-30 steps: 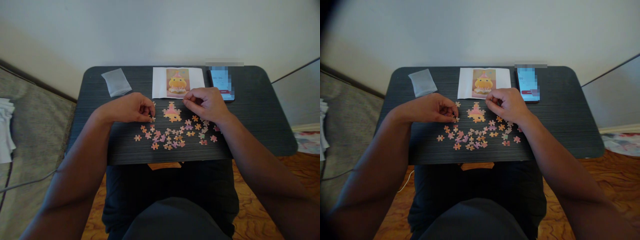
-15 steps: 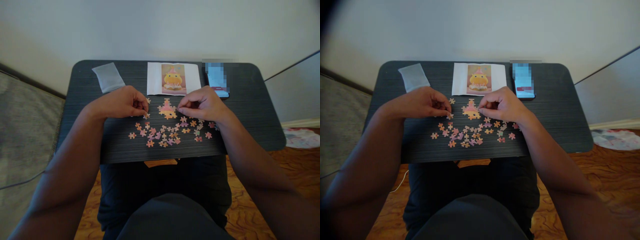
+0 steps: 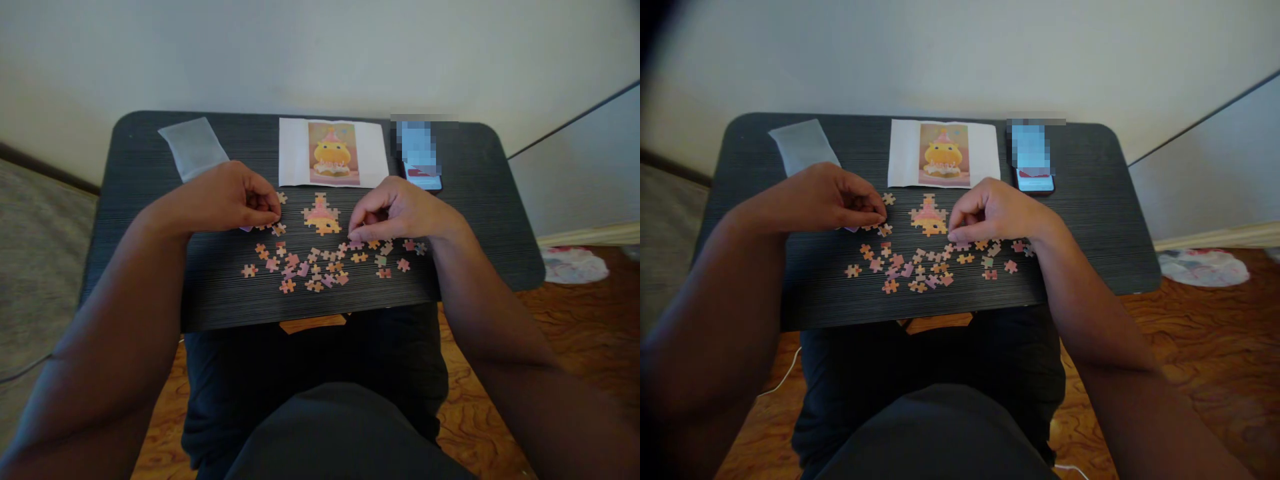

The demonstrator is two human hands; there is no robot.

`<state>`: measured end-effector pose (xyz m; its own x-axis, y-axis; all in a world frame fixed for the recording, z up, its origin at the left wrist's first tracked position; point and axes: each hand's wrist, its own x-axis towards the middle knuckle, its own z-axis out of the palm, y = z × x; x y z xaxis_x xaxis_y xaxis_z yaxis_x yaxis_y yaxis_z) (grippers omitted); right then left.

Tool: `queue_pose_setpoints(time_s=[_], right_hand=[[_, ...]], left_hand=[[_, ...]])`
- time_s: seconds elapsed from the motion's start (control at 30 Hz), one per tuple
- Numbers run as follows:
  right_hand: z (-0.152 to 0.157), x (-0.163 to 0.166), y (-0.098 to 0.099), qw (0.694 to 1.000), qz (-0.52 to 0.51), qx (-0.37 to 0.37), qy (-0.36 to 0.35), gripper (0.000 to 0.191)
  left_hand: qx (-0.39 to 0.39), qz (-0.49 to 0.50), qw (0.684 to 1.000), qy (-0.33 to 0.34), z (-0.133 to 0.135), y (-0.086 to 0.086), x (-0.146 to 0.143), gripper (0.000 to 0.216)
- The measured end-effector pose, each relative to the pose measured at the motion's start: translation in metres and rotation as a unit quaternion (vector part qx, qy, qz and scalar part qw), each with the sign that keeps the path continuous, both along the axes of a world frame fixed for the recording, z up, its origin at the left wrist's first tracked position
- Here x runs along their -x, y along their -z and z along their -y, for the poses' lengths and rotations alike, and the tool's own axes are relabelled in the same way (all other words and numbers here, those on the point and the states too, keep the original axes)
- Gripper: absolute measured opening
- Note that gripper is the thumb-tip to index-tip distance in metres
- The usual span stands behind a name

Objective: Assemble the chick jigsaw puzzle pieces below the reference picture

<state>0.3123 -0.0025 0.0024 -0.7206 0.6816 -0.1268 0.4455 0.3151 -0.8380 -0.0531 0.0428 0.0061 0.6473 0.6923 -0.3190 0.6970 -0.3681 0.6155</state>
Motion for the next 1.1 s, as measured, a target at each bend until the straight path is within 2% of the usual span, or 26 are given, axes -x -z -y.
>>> queue_pose_setpoints(time_s=[0.07, 0.23, 0.3, 0.43, 0.7, 0.87, 1.1], right_hand=[[0.0, -0.005, -0.004, 0.999, 0.027, 0.024, -0.016, 0.026], [-0.004, -0.018, -0.007, 0.996, 0.037, -0.05, 0.068, 0.036], [-0.006, -0.021, -0.006, 0.995, 0.044, -0.052, 0.074, 0.035], [-0.008, -0.02, -0.002, 0.998, 0.062, -0.002, 0.03, 0.023], [-0.001, -0.016, -0.001, 0.993, 0.08, 0.076, -0.028, 0.015], [0.002, -0.011, -0.003, 0.989, 0.121, 0.046, -0.071, 0.014], [0.006, -0.003, -0.005, 0.983, 0.166, 0.007, -0.072, 0.006]], left_hand=[[-0.005, 0.002, 1.0, -0.003, 0.0, 0.0, 0.002, 0.029], [-0.03, 0.014, 0.999, -0.039, -0.003, 0.003, 0.005, 0.027], [-0.039, 0.018, 0.998, -0.045, -0.003, 0.003, 0.005, 0.026], [-0.03, 0.012, 0.998, -0.048, -0.001, 0.001, 0.002, 0.025], [-0.05, 0.049, 0.996, -0.06, -0.003, 0.004, 0.001, 0.033], [-0.048, 0.077, 0.993, -0.078, -0.002, 0.007, 0.0, 0.036], [-0.027, 0.071, 0.994, -0.084, -0.001, 0.007, -0.003, 0.041]])
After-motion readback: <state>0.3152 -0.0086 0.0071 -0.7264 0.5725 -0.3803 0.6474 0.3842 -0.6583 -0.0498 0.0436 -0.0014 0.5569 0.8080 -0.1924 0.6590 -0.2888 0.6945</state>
